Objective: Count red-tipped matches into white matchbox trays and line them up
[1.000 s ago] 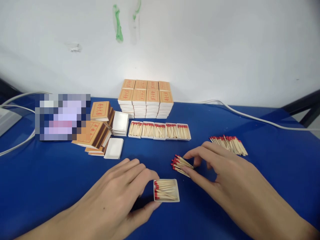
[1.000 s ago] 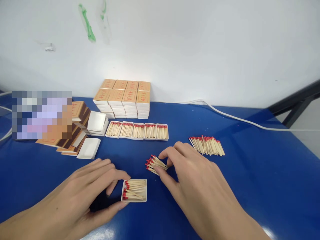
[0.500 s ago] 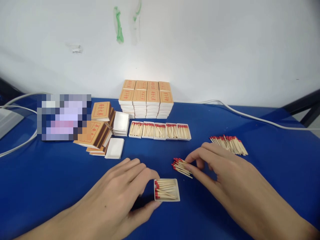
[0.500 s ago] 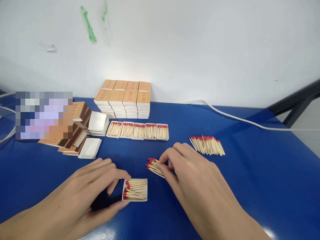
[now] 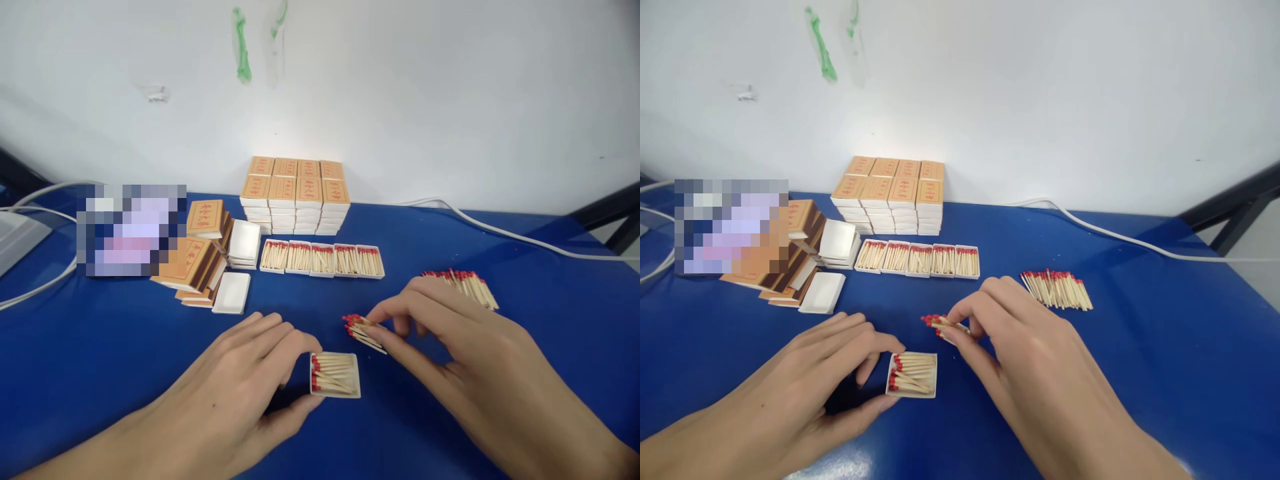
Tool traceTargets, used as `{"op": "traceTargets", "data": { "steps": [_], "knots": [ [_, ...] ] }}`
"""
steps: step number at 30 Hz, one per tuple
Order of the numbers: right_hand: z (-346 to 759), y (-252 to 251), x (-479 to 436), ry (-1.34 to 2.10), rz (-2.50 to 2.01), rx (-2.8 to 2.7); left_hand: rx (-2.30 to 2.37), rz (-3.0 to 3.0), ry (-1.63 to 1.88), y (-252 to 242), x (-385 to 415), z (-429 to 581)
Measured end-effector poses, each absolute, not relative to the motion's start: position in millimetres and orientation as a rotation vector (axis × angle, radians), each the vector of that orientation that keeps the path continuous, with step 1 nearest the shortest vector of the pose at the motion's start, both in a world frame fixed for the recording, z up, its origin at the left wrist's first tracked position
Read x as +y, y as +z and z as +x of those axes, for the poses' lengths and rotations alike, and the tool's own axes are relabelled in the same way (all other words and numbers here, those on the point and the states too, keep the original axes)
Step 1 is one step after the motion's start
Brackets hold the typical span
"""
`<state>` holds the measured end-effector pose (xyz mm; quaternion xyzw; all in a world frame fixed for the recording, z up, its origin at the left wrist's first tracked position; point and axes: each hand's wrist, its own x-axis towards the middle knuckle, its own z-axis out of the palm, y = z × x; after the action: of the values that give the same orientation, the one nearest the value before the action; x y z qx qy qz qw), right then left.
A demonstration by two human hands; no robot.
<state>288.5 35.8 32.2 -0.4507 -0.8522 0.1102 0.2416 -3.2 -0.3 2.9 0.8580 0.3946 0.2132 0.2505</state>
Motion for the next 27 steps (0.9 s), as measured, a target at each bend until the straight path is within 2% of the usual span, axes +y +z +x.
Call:
{"op": "traceTargets", "data": {
  "steps": [7,17,27],
  "knots": [
    [274,26,22,0.513,-0.996,-2.413,1.071,2.365,0.575,4,1,-3],
    [266,26,21,0.18,-0.912,-2.67,1.067,2.375,0.578,4,1,-2],
    [269,27,21,0.085,-0.911,-2.662,1.091,2.338,0.582,2,-1,-2]
  ]
}}
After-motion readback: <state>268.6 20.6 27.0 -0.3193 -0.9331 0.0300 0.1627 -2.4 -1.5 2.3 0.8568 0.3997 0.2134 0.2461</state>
